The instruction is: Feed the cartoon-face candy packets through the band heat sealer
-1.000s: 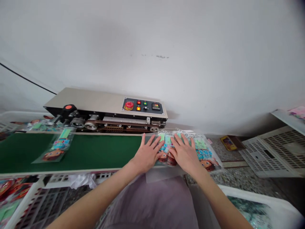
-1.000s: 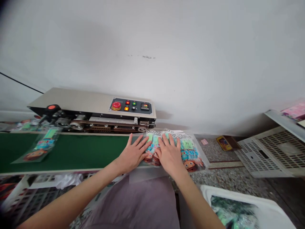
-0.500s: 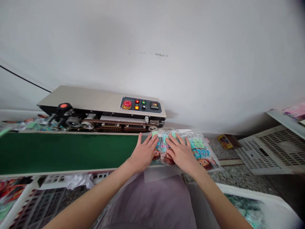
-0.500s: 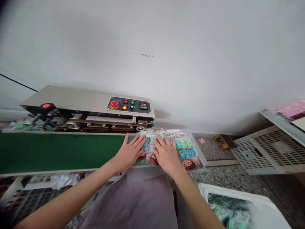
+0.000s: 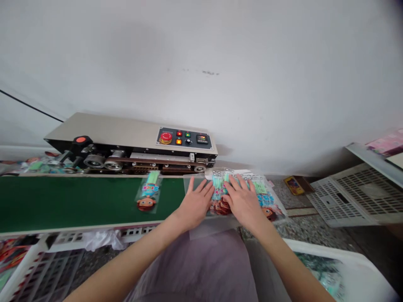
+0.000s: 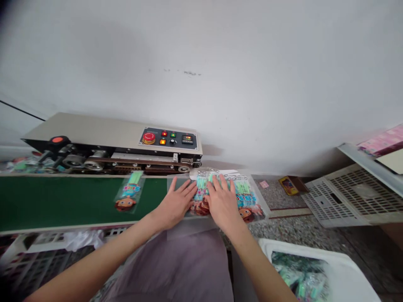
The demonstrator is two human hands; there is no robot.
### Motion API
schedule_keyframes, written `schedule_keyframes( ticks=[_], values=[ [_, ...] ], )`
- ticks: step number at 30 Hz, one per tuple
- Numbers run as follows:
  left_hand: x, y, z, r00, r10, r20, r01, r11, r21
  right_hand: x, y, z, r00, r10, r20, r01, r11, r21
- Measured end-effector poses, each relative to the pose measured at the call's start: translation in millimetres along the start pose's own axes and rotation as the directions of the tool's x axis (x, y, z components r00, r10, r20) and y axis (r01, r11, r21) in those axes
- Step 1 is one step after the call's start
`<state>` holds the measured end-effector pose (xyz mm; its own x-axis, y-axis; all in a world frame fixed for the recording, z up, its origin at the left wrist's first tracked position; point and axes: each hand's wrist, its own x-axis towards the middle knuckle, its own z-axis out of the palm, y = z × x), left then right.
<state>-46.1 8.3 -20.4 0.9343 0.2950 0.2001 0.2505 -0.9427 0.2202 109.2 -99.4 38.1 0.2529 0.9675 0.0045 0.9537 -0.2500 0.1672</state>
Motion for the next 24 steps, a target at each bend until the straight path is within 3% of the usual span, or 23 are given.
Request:
schedule_keyframes(
  ticks=[4, 10, 13, 18, 24],
  values=[
    [-5, 1, 6.9, 0.999, -0.025, -0.045, 0.028, 0.997, 0.067, -3, -8, 3, 0.997, -0.075, 0.002, 0.075, 0.996, 0.039],
    [-3, -4, -2.5, 0.997, -0.072, -0.031, 0.075, 0.994, 0.076, -4, -10, 7, 0.998, 0.063, -0.013, -0.063, 0.998, -0.031],
    [2, -4, -3.2, 0.995, -0.091, -0.032, 0.092, 0.995, 0.034, -3, -11, 8, 0.998, 0.058, -0.006, -0.058, 0.998, -0.027],
    [3, -6, 10.7, 1.000, 0.021, -0.016, -0.021, 1.000, -0.014, -1, -13, 12, 0.998, 0.067, 0.020, -0.066, 0.997, -0.027],
    [-2, -10, 14.0, 0.998, -0.070, -0.010, 0.070, 0.995, 0.075, 1, -12, 12, 0.997, 0.060, 0.040, -0.059, 0.998, -0.032]
  ],
)
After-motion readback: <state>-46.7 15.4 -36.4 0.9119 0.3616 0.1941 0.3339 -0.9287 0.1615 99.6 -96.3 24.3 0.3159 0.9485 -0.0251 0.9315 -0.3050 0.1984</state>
